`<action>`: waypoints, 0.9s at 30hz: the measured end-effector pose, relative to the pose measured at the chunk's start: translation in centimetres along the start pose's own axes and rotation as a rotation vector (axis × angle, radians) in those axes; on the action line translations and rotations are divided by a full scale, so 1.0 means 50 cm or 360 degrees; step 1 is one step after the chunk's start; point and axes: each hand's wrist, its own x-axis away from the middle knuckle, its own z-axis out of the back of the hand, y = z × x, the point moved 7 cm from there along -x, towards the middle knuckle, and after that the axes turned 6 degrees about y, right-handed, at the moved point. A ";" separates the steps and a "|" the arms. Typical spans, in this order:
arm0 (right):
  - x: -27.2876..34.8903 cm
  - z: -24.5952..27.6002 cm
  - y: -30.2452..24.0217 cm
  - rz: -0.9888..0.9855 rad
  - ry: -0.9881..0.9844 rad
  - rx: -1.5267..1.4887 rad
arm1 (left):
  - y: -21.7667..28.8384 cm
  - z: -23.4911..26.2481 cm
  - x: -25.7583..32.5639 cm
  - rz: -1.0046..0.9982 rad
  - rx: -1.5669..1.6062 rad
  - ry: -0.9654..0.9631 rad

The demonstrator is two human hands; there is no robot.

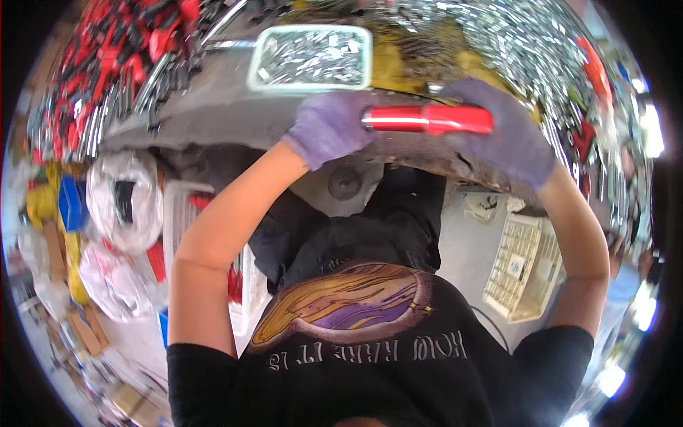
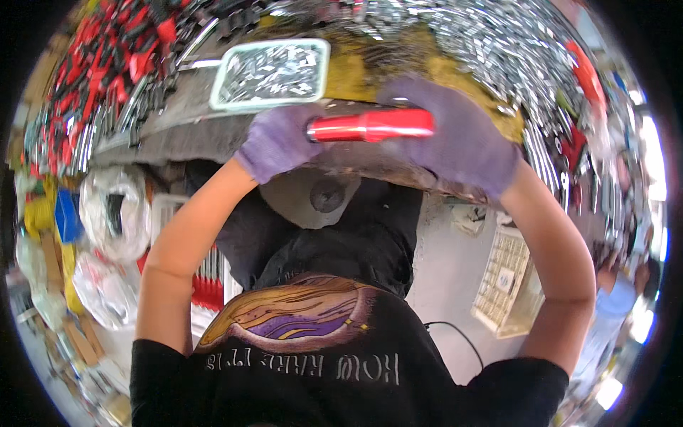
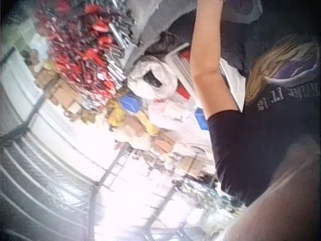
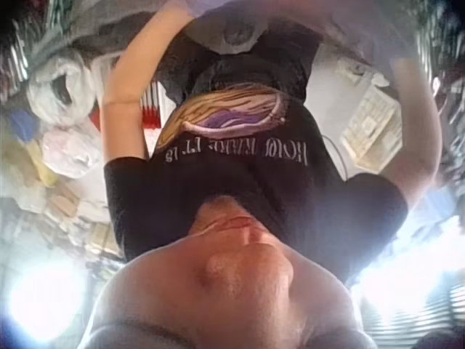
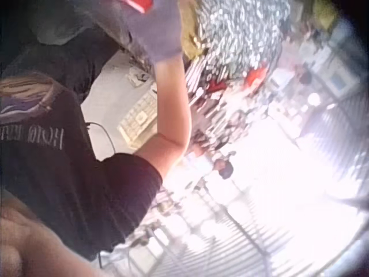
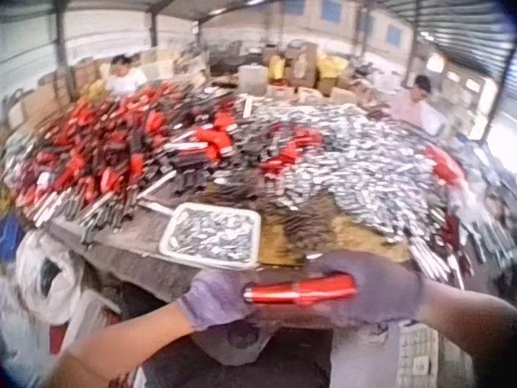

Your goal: The person assembles tools by inserting metal pins and springs into metal cylinders, attaching handles to the tubes by hand, and placing the completed tools into a basket.

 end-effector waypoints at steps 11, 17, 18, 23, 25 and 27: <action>0.350 0.065 0.103 -0.0424 0.1150 -0.1258 | 0.263 -0.047 0.012 0.0229 0.1870 -0.0111; 0.548 -0.132 0.178 -0.1514 0.1629 -0.1912 | 0.469 -0.207 0.085 -0.0766 0.1078 -0.0324; 0.601 -0.148 0.218 -0.1615 0.1799 -0.2059 | 0.458 -0.237 0.099 -0.0745 0.0958 -0.0529; 0.995 -0.079 0.410 -0.1838 0.2259 -0.0819 | 0.290 -0.360 0.176 -0.0402 0.0509 -0.0878; 1.113 -0.083 0.446 -0.2034 0.2266 -0.0582 | 0.137 -0.361 0.217 -0.0741 -0.0312 -0.0680; 1.182 -0.119 0.473 -0.2158 0.2194 -0.0512 | 0.026 -0.354 0.261 -0.1056 -0.1138 -0.0429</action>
